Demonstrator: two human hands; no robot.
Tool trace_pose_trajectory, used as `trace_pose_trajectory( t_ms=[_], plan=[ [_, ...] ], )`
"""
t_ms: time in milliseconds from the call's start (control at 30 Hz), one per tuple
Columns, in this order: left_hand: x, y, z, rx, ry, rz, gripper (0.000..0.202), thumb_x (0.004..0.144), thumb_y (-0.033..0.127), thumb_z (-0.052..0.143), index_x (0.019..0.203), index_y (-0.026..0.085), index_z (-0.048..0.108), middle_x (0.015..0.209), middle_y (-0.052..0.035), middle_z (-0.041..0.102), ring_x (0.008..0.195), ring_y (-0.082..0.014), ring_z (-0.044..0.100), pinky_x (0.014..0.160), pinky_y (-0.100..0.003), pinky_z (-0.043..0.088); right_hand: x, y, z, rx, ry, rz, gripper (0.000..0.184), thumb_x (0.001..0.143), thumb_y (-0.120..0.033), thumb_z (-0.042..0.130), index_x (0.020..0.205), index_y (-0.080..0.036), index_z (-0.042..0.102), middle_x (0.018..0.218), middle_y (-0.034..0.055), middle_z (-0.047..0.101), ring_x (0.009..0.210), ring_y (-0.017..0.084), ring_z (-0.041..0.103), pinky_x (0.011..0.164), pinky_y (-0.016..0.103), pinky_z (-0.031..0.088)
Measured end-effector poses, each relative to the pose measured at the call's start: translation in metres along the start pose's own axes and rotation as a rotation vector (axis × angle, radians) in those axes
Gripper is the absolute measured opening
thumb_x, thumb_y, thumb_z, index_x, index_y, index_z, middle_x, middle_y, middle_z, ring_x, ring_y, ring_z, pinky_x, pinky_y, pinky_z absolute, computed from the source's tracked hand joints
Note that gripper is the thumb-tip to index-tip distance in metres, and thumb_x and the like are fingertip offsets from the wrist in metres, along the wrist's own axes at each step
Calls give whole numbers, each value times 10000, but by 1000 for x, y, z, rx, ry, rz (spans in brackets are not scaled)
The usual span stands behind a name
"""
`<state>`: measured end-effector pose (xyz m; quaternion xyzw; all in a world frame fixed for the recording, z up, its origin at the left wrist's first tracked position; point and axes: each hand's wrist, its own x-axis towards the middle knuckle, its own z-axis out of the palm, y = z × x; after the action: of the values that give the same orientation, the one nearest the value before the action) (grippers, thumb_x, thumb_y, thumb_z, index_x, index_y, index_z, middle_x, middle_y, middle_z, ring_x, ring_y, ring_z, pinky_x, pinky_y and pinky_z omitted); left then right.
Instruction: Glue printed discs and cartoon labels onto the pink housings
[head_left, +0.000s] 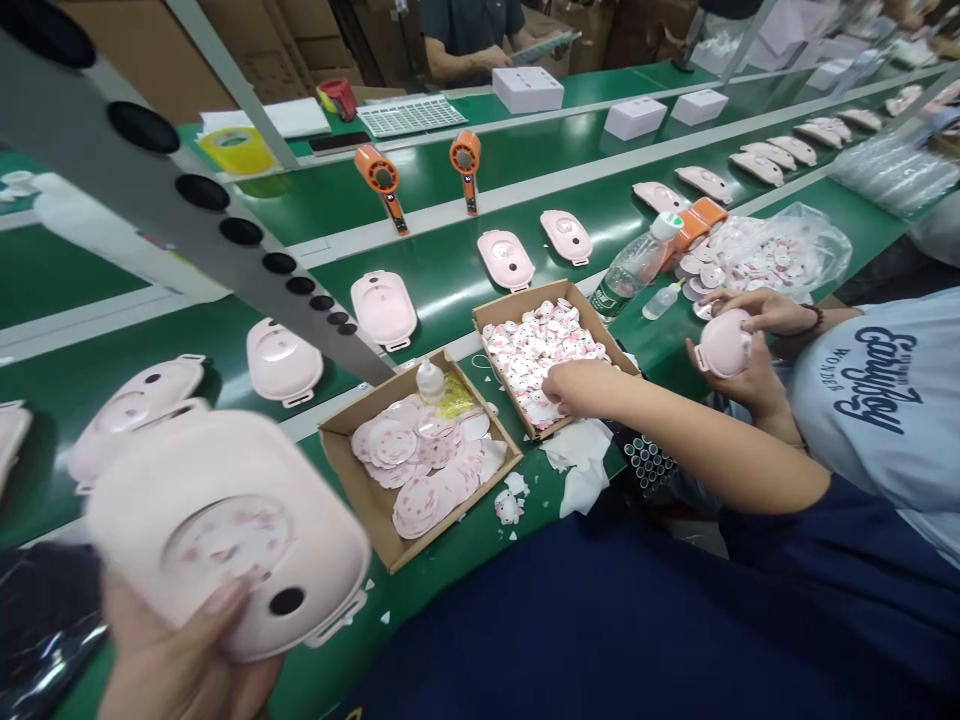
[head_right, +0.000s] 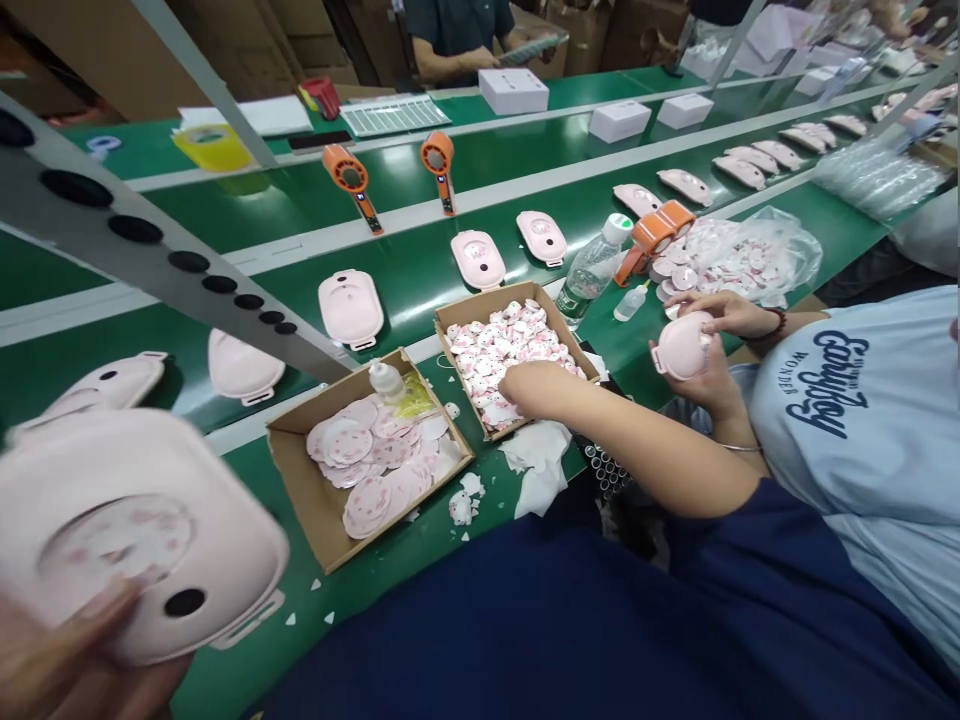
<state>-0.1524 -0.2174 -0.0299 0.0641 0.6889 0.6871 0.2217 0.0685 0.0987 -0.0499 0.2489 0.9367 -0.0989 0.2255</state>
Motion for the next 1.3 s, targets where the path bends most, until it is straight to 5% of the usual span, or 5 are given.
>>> trace_pose_trajectory(
  t_ms=[167, 333, 533, 1033, 1300],
  plan=[
    [-19, -8, 42, -220, -113, -145, 1019, 496, 208, 918, 1419, 339, 506, 1230, -37, 689, 1100, -286, 642, 748, -276, 615, -25, -16, -13, 107, 183, -63, 135, 909, -216, 569, 938, -159, 688, 857, 83, 723, 732, 192, 665, 605, 271, 465],
    [-34, -18, 50, -356, -317, -243, 1106, 645, 246, 877, 1551, 323, 249, 1339, -91, 637, 1197, -315, 613, 914, -371, 567, -54, -93, -33, 604, 774, -653, 107, 931, -179, 609, 1000, -187, 690, 907, 45, 738, 843, 145, 682, 762, 249, 550],
    [-48, -22, 47, -428, -484, -222, 1002, 777, 247, 807, 1559, 283, 182, 1366, -122, 619, 1256, -310, 572, 1036, -434, 486, -47, -154, -29, 276, 1061, -823, 215, 973, -137, 495, 1063, -112, 688, 967, 105, 744, 888, 231, 656, 786, 387, 537],
    [-46, -15, 42, -464, -510, -192, 996, 755, 236, 806, 1548, 300, 207, 1357, -118, 622, 1254, -327, 575, 1054, -480, 466, -55, -146, -14, 113, 938, -775, 303, 932, -278, 588, 1229, -229, 623, 1265, 6, 702, 1204, 249, 544, 1086, 463, 285],
    [-47, -19, 40, -455, -485, -131, 961, 689, 288, 854, 1498, 306, 335, 1311, -86, 654, 1190, -313, 615, 995, -444, 516, -38, -145, 3, 1081, 605, -530, 769, 941, -330, 574, 1564, -352, 124, 1593, 91, 260, 1409, 267, 387, 1130, 495, 385]
  ],
)
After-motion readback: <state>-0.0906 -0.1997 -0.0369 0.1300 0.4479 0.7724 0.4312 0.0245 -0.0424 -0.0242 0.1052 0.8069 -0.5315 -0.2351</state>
